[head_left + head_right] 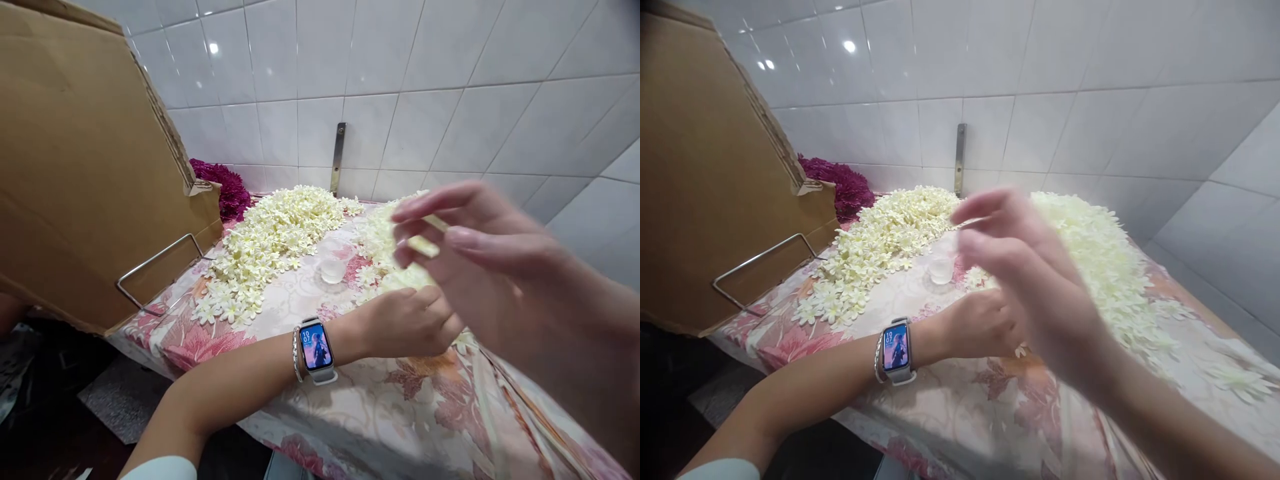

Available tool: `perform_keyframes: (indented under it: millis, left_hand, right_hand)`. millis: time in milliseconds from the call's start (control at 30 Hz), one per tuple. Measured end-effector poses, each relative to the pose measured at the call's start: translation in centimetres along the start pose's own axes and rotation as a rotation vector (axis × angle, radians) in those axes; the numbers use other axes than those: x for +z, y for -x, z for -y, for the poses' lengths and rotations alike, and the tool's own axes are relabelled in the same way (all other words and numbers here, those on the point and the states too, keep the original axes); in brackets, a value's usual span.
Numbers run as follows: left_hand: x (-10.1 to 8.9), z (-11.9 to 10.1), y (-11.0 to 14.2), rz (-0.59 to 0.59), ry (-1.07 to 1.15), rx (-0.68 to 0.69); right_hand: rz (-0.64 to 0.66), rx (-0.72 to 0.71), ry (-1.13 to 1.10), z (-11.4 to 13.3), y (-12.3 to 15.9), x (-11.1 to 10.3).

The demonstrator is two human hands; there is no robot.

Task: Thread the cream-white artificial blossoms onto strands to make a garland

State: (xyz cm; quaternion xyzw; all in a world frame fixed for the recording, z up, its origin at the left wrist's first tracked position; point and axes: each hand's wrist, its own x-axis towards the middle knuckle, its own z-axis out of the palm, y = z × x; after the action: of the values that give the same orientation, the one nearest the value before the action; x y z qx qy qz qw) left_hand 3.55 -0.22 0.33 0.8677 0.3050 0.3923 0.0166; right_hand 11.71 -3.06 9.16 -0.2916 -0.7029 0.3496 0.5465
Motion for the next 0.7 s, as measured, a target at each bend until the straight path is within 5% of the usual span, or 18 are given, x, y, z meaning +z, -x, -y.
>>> perform_keyframes:
  millis: [100, 200, 300, 433, 700]
  left_hand:
    - [-0.1, 0.4, -0.6, -0.010, 0.035, -0.026]
    - [-0.3, 0.9, -1.4, -0.032, 0.107, -0.067]
    - [-0.3, 1.2, -1.7, -0.069, 0.189, -0.142]
    - [0.0, 1.5, -1.5, -0.101, 0.162, -0.166]
    - [-0.4, 1.7, -1.2, -0.020, -0.255, 0.136]
  right_hand:
    - [-0.275, -0.377, 0.497, -2.8, 0.4, -4.2]
    - [-0.241, -0.451, 0.775, -6.0, 1.6, -6.4]
    - [-0.045, -0.560, 0.886, -7.5, 2.4, -7.1]
    - [0.040, -0.575, 0.989, -7.8, 2.7, -7.4]
    - [-0.065, -0.552, 1.113, -8.8, 3.5, -7.3]
